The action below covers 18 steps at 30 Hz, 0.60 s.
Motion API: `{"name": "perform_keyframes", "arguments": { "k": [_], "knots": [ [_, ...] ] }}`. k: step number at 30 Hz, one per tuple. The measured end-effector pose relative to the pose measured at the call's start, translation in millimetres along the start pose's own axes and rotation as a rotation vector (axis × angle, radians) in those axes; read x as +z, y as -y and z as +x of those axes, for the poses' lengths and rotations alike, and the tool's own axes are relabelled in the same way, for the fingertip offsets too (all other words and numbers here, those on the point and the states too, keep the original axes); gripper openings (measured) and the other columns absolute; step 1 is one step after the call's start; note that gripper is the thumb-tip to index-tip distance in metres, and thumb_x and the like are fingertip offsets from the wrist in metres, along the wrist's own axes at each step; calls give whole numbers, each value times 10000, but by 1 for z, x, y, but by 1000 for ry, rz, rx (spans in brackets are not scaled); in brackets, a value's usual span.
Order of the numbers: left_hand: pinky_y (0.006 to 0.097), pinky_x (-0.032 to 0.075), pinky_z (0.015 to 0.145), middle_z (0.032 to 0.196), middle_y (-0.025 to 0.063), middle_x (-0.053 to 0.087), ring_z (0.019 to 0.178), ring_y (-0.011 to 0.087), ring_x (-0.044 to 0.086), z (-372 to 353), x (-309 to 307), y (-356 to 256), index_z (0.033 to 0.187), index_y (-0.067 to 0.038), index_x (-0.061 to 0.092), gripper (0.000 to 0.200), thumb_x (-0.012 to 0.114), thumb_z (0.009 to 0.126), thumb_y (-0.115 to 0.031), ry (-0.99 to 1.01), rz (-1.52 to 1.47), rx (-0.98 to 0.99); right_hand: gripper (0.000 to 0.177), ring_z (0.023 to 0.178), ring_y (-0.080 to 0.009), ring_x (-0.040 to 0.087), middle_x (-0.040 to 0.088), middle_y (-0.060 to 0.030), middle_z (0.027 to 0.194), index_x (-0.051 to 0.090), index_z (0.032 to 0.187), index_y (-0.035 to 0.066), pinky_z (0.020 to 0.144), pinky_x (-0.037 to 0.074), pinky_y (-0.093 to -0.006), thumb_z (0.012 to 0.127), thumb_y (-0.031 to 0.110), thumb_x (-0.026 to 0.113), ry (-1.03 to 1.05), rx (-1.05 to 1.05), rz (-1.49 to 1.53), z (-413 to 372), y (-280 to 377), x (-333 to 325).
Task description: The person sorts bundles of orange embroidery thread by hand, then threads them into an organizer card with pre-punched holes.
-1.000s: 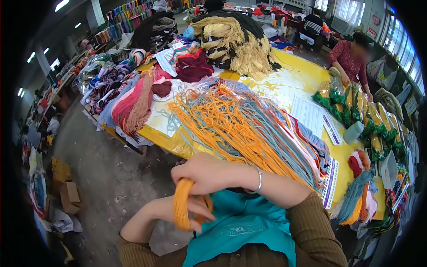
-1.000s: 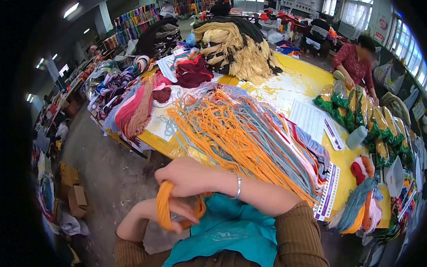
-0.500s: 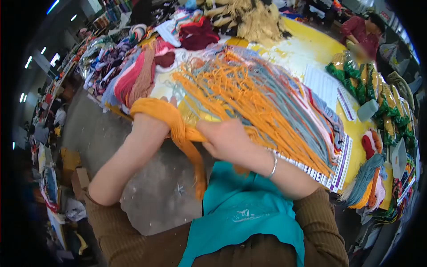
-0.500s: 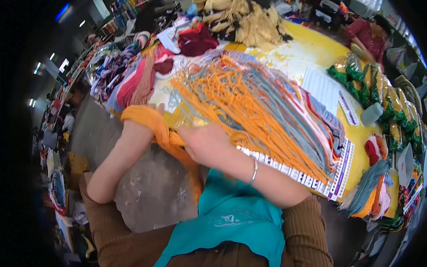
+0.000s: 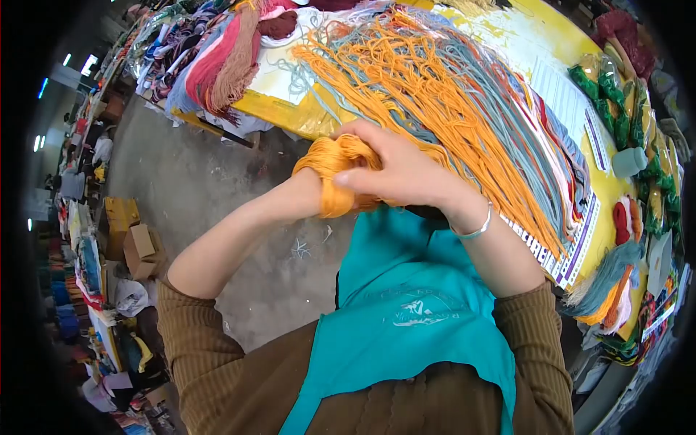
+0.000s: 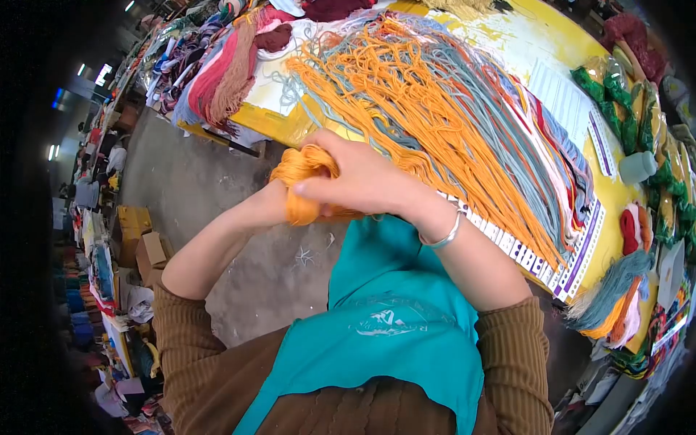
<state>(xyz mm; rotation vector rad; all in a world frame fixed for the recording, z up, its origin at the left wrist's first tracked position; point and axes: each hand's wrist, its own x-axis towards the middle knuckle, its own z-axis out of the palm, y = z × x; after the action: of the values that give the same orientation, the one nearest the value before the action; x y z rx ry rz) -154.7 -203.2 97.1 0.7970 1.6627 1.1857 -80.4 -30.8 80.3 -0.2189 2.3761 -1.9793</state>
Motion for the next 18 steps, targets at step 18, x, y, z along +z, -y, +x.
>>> {"name": "perform_keyframes", "arguments": {
  "k": [18],
  "knots": [
    [311,419,993,1233,102,594,1086,177,579,-56,-49,-78,1336,-34,502,487,617,863,-60,-597,105,593,411,626,-71,443,498,8,633,596,774,10,547,401,-284,946,383,581,-461,195,140,-74,-74,16]
  ]
}}
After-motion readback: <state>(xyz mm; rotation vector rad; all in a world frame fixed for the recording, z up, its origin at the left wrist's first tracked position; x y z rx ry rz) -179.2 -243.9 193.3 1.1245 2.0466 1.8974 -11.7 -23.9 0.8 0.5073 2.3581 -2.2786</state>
